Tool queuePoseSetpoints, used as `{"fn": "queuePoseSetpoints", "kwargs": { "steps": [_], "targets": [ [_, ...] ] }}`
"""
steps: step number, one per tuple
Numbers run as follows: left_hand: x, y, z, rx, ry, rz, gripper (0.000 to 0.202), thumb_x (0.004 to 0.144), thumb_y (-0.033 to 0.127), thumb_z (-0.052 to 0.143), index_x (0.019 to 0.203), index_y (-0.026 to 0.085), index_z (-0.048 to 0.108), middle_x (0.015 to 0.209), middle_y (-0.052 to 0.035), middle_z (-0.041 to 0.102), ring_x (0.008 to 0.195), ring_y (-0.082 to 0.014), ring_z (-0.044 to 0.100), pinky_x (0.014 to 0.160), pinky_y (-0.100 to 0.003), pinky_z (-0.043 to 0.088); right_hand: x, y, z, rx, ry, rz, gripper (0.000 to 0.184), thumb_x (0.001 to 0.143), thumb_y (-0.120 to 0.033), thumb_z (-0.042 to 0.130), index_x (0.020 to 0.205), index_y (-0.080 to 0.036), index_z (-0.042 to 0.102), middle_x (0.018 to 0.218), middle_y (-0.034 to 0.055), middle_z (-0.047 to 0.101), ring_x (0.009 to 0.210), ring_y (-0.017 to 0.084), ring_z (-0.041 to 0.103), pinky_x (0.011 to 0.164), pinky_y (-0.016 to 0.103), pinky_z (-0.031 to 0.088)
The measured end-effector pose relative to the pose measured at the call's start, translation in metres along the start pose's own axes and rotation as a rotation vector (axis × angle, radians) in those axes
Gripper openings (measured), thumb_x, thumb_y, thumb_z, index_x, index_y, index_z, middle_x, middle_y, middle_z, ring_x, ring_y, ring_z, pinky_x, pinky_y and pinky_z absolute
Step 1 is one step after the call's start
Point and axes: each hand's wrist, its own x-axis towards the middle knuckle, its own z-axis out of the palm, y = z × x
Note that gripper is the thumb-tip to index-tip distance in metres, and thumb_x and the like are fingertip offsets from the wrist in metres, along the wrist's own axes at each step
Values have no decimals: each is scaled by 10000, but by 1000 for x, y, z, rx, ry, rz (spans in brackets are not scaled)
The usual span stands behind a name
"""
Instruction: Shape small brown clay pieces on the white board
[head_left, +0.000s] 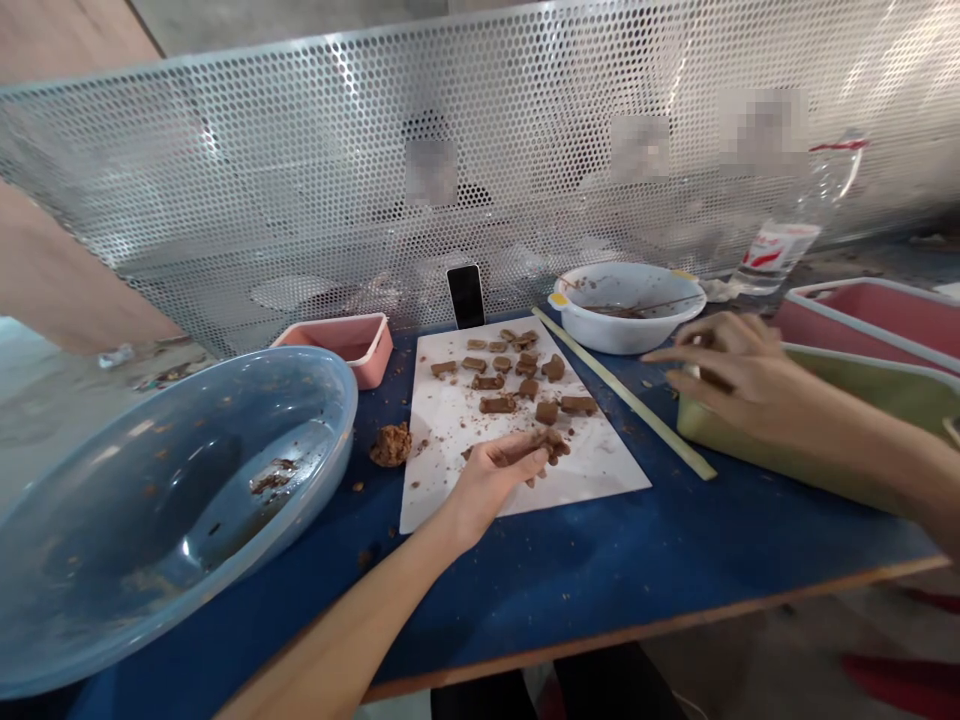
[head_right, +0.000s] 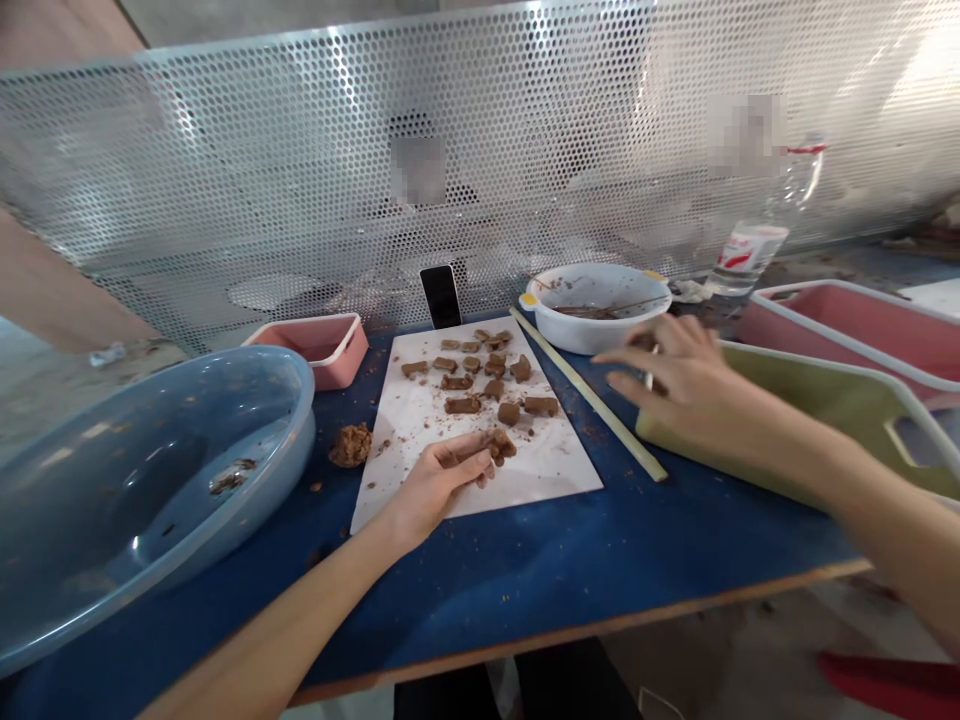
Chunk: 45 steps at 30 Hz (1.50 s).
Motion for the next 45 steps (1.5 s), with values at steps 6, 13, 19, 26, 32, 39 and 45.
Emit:
{"fn": "queuePoseSetpoints", "kwargs": {
  "steps": [6,13,19,26,32,39,45],
  "targets": [
    [-3,6,1,56,-69,18,519,897,611,974,1194,186,945,1015,-122,826,804,-161,594,769,-312,486,16,-61,38,344,-409,-11,383,1192,-487,565,1494,-382,775,1385,115,635,1313,299,639,1175,545,542],
    [-4,3,0,47,-91,18,487,919,602,962,1182,191,946,1083,-134,823,839,-167,594,779,-315,480,3,-67,55,534,-471,-54,432,1187,-481,554,1580,-401,716,1497,121,536,1409,316,533,1268,535,460],
    [-3,5,1,56,-80,12,498,902,625,966,1151,194,945,1027,-118,814,825,-169,585,773,-317,479,0,-68,55,488,-457,-48,471,1181,-468,567,1639,-408,663,1500,121,536,1411,332,529,1269,566,444],
    [-2,1,-2,58,-72,15,478,915,611,959,1155,197,941,1025,-111,815,829,-166,585,771,-313,469,0,-72,58,445,-439,-42,496,1175,-470,576,1662,-404,641,1488,134,544,1403,342,533,1256,585,460],
    [-2,0,-3,54,-66,19,467,923,617,949,1110,190,940,983,-99,784,813,-159,564,756,-315,445,-2,-73,58,435,-430,-71,516,1180,-481,545,1687,-415,617,1486,135,563,1420,350,549,1266,601,443],
    [-2,5,0,65,-90,15,514,905,668,945,1112,198,948,945,-98,769,788,-162,521,751,-325,430,1,-78,58,468,-517,-48,536,1192,-548,496,1696,-391,591,1515,150,528,1449,365,507,1261,617,435],
    [-1,1,0,55,-83,5,553,867,685,968,1122,196,947,914,-92,762,776,-159,526,734,-322,430,1,-80,60,492,-488,18,497,1192,-585,479,1612,-378,647,1526,146,485,1473,375,465,1282,648,398]
  ]
}}
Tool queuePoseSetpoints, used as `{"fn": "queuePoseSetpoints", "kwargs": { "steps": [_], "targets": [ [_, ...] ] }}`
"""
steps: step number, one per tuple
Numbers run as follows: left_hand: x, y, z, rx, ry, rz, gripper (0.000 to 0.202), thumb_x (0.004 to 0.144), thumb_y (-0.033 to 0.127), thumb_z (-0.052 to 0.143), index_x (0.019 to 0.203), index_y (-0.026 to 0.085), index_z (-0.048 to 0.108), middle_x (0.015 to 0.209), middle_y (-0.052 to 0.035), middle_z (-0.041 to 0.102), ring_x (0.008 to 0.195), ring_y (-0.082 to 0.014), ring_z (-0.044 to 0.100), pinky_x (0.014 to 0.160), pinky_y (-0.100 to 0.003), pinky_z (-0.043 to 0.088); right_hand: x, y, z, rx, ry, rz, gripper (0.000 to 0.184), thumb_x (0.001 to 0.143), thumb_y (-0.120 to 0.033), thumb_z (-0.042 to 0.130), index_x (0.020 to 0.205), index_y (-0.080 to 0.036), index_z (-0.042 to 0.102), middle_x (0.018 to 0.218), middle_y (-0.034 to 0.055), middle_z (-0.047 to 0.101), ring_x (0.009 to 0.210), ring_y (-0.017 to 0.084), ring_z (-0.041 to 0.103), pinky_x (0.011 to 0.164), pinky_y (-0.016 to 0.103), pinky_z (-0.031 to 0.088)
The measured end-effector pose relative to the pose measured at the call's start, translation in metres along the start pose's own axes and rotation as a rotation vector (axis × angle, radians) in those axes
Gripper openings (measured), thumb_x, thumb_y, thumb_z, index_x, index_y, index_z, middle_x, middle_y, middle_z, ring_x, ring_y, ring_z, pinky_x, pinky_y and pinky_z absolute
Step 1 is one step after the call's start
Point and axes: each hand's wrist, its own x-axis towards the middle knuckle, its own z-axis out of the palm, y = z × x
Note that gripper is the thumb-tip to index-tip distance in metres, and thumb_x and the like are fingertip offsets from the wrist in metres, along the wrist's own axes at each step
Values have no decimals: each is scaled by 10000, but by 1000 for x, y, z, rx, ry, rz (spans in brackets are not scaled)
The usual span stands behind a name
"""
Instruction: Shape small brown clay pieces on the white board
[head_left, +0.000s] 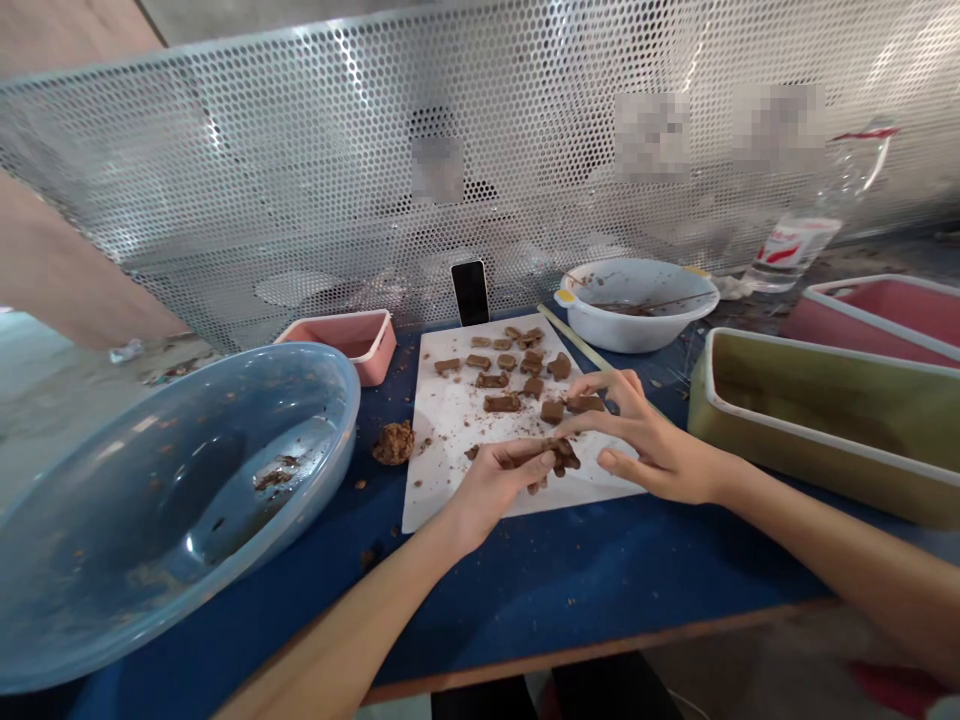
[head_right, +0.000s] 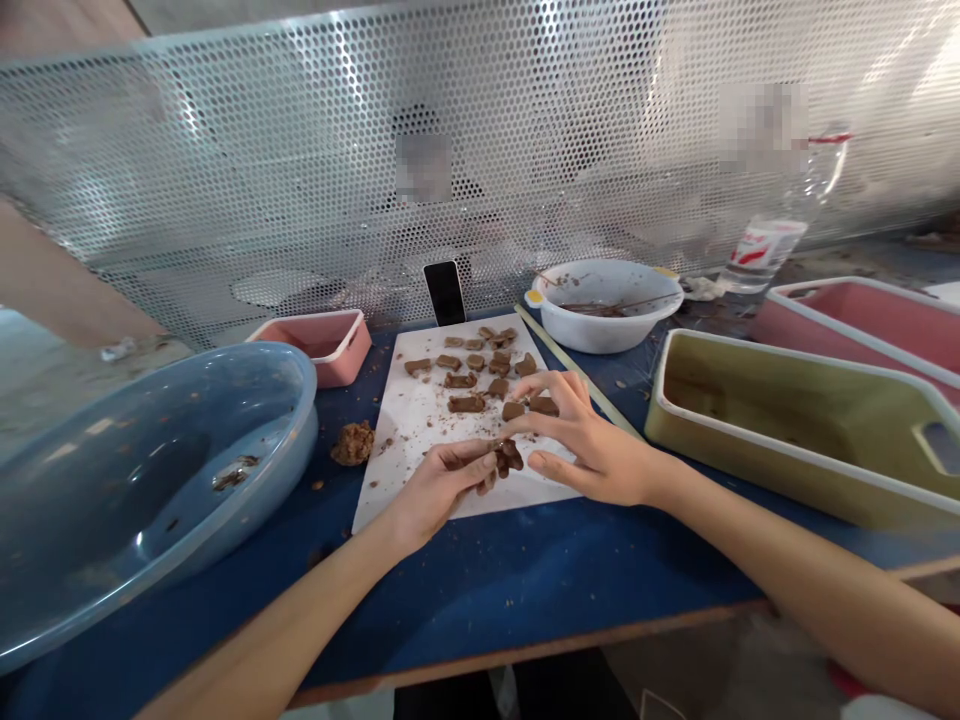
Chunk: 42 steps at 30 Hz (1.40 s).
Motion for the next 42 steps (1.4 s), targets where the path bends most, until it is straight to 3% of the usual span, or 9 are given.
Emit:
{"fn": "queuePoseSetpoints", "kwargs": {
  "steps": [5,10,16,22,29,36,42],
  "targets": [
    [-1,4,2,13,1,15,533,861,692,966,1038,190,948,881,-82,746,771,-154,524,730,-318,424,3,-3,0,22,-69,-41,536,1194,-606,466,1655,-375,613,1502,146,502,1445,366,490,1267,643,413],
    [0,3,1,10,7,-6,535,871,682,963,1076,188,944,887,-85,747,786,-162,531,733,-318,429,2,0,-1,11,25,23,466,1194,-593,469,1484,-333,725,1519,146,499,1455,368,483,1294,653,371],
    [1,0,-1,-9,13,11,517,878,655,968,1061,172,939,860,-66,710,772,-152,519,726,-319,398,1,-3,1,-9,-30,-20,528,1183,-594,489,1635,-370,644,1519,146,521,1450,369,501,1264,616,421],
    [0,5,0,-29,16,-23,493,888,639,965,1012,164,912,790,-39,644,757,-156,507,731,-334,375,-4,3,0,-29,81,57,427,1200,-561,464,1462,-360,735,1498,140,521,1445,379,516,1253,654,360],
    [-1,10,0,-88,46,-2,477,910,622,943,894,152,863,924,-85,723,741,-132,482,712,-326,338,-3,2,5,-22,101,40,430,1199,-514,487,1566,-371,659,1473,134,553,1415,360,541,1221,611,389],
    [0,11,0,-54,65,0,442,889,610,956,944,175,899,973,-94,757,785,-149,495,711,-321,328,-9,4,7,-61,135,-48,486,1191,-481,505,1654,-402,633,1451,131,551,1340,337,559,1189,560,452],
    [0,10,-1,-81,76,-2,456,865,618,973,899,173,880,878,-68,714,763,-148,490,712,-326,330,-8,-1,7,-152,90,-150,583,1181,-441,532,1762,-397,520,1493,136,509,1394,347,528,1189,550,441]
  ]
}}
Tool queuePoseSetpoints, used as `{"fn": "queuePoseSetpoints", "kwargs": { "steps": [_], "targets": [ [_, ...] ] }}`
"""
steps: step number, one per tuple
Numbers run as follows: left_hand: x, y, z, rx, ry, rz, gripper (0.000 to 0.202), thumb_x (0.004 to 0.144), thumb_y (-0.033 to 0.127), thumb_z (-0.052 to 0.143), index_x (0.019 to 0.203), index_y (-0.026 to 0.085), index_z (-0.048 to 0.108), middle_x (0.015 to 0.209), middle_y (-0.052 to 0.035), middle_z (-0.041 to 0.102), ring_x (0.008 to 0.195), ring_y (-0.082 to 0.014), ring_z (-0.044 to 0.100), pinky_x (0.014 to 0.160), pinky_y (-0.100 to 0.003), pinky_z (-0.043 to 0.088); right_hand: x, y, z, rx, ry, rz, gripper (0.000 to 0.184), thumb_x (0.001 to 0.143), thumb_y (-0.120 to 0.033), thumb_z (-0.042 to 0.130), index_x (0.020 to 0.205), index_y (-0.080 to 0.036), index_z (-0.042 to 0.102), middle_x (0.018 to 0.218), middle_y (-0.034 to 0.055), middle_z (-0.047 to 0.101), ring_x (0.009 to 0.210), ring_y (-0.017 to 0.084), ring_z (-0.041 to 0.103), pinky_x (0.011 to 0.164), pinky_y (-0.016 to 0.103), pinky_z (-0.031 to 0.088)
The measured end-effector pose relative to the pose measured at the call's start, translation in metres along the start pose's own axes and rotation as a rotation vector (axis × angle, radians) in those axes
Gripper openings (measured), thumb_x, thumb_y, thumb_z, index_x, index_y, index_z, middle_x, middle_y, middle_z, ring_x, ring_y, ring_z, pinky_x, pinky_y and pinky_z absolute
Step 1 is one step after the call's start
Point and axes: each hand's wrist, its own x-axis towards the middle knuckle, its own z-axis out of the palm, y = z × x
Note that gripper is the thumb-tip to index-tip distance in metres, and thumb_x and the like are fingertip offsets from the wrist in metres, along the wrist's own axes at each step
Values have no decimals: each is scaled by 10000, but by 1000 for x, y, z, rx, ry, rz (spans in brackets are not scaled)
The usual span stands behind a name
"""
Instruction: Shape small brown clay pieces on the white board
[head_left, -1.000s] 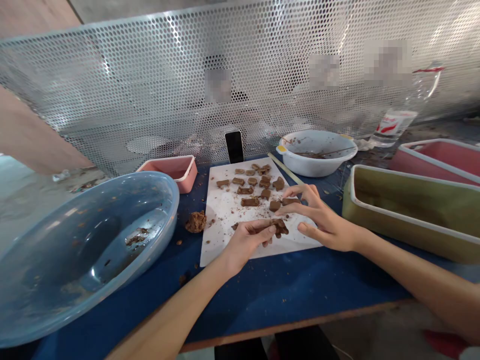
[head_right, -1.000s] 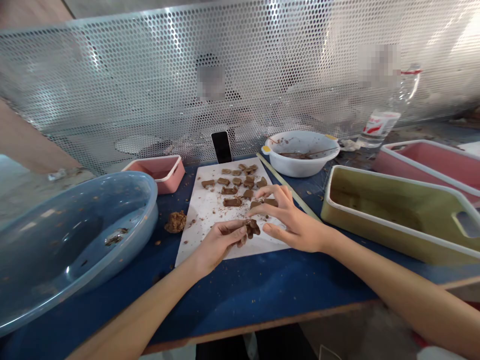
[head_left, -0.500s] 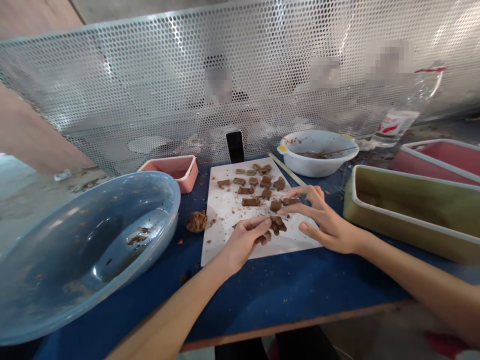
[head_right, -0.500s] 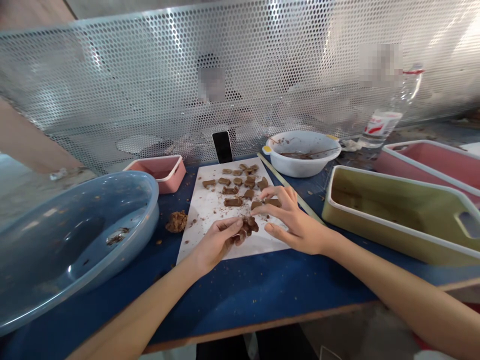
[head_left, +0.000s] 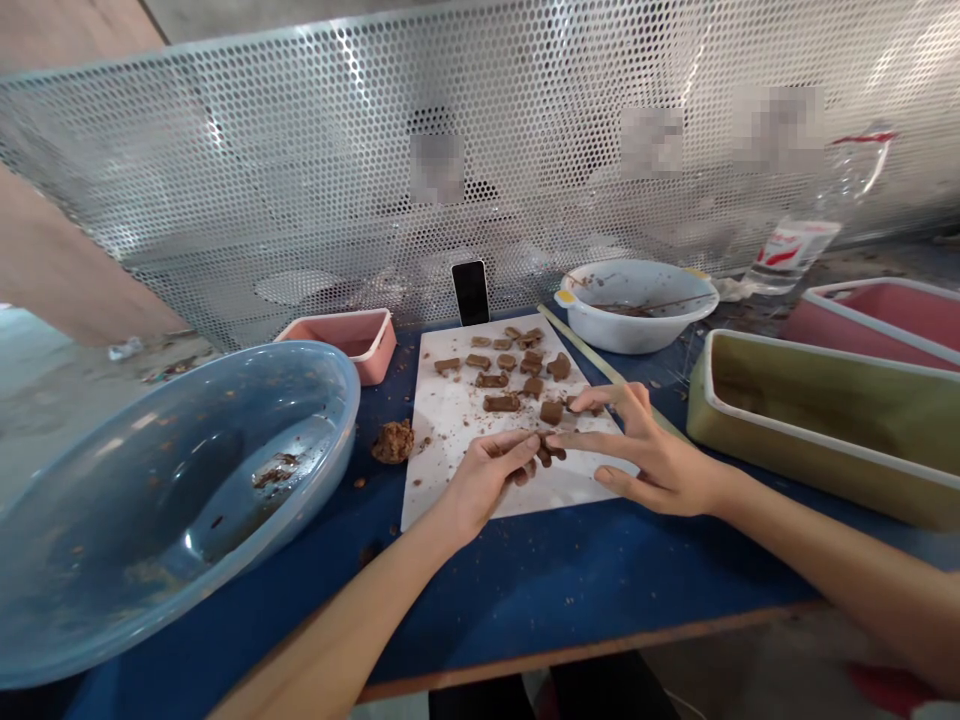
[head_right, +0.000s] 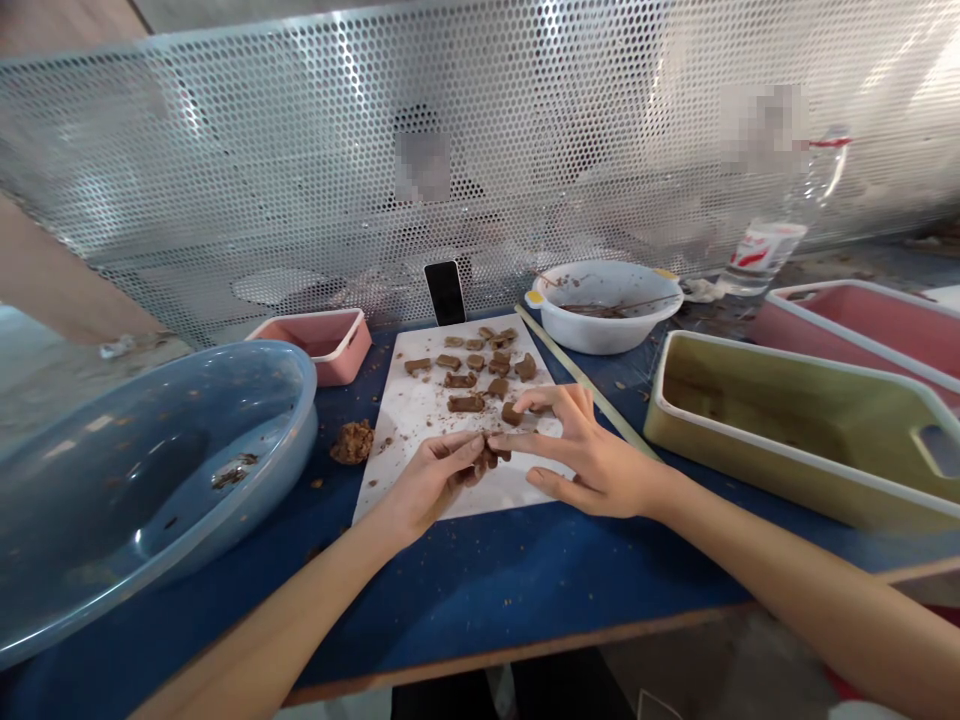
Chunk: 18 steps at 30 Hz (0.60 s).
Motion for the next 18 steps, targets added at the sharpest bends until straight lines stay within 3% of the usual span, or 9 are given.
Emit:
{"fn": "queuePoseSetpoints", "kwargs": {
  "steps": [10,18],
  "targets": [
    [0,1,0,-29,29,-23,490,818,625,1019,930,163,899,791,-39,672,733,-132,503,705,-314,334,-2,1,-5,-1,29,-92,443,1145,-389,588,1561,-302,711,1470,148,541,1369,340,563,1155,523,465],
    [-1,2,-3,59,24,12,445,874,604,980,947,170,914,858,-67,730,749,-138,511,714,-309,369,-1,0,0,-42,75,-37,552,1133,-317,603,1685,-334,596,1426,133,578,1318,328,589,1118,502,437]
  ]
}}
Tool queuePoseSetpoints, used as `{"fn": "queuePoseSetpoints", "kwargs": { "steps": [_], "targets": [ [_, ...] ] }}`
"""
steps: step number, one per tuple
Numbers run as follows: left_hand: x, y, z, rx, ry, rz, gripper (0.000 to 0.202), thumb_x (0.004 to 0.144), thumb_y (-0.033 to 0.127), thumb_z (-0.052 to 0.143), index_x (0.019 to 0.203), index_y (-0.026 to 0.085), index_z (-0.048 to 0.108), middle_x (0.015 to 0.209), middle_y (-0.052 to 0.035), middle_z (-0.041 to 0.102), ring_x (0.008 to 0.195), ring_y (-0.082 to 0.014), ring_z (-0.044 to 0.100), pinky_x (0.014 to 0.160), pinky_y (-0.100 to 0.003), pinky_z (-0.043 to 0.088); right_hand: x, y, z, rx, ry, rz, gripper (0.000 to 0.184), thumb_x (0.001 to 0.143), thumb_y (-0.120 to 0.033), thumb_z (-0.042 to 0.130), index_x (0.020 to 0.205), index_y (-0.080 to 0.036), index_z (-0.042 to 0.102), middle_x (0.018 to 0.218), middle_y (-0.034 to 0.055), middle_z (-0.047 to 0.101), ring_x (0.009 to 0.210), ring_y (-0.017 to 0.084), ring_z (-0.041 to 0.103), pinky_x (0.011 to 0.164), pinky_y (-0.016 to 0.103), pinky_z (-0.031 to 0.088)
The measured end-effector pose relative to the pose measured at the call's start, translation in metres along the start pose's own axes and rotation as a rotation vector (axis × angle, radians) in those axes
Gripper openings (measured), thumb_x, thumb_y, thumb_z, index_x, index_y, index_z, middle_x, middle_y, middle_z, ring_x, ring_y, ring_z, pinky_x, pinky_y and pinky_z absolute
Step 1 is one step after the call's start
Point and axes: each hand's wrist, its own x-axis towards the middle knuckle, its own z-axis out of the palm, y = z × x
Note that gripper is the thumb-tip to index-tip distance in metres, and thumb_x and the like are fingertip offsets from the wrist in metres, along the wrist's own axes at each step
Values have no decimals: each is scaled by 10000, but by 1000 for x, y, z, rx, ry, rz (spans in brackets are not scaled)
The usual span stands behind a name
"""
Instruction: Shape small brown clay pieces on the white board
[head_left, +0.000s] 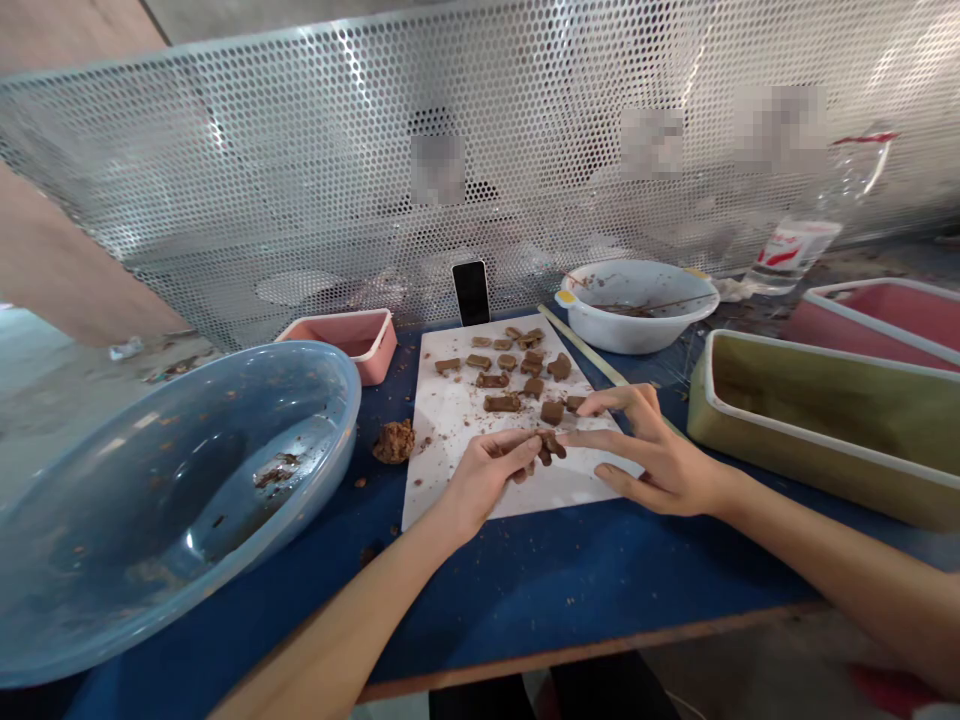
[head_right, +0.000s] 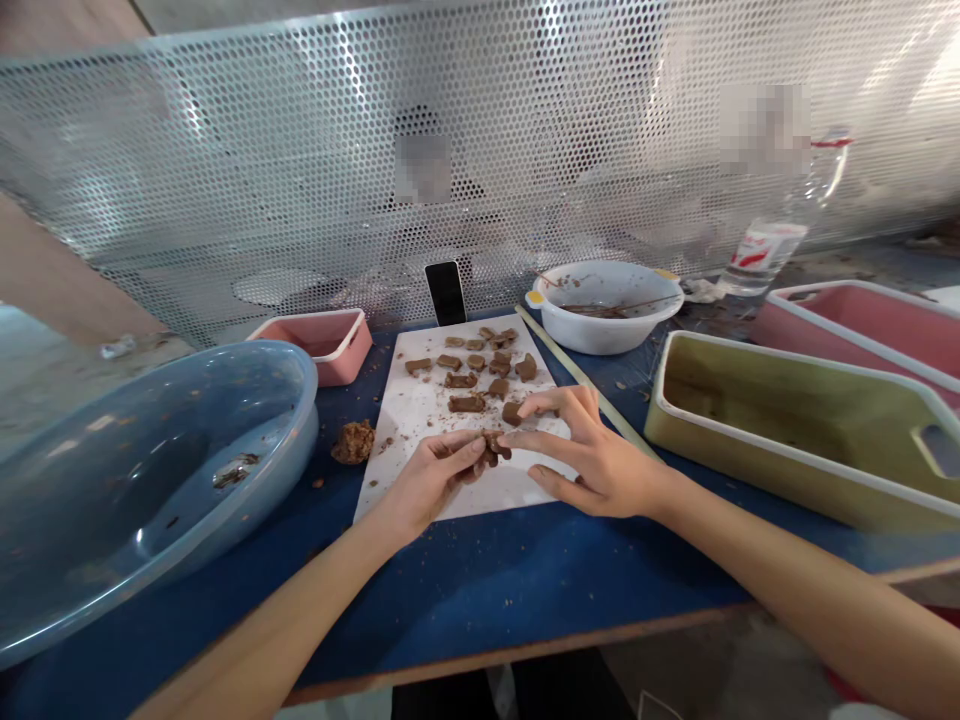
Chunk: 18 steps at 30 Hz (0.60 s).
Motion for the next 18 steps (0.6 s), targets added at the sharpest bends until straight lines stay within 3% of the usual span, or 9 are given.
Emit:
{"fn": "queuePoseSetpoints", "kwargs": {
  "steps": [3,7,11,14,18],
  "targets": [
    [1,1,-2,83,13,24,454,877,601,982,1039,180,931,908,-85,786,775,-152,560,748,-314,427,1,1,0,-18,23,42,584,1142,-279,588,1720,-349,548,1392,122,570,1292,314,589,1099,496,414],
    [3,-1,-5,111,4,65,602,850,580,1009,1303,206,879,1157,-137,867,997,-250,743,912,-377,546,0,4,2,-23,57,98,517,1138,-255,594,1641,-372,616,1372,109,571,1251,305,596,1043,480,411],
    [1,0,-8,393,6,126,616,954,495,927,1492,241,769,1230,-132,871,973,-256,749,853,-375,536,-2,8,6,-13,55,145,399,1142,-255,596,1519,-350,685,1375,114,565,1288,316,587,1049,492,415],
    [-2,2,-10,658,-24,225,501,1003,449,875,1458,261,782,1250,-124,856,995,-273,740,855,-386,532,-4,11,9,3,17,180,382,1152,-272,588,1509,-360,689,1378,119,575,1295,322,586,1053,506,425],
    [-2,-1,-14,860,-73,325,444,1017,450,864,1407,247,803,1328,-156,812,1181,-354,742,1008,-463,560,-6,12,13,22,-57,194,385,1155,-295,604,1523,-366,692,1368,119,584,1259,310,582,1085,531,445]
  ]
}}
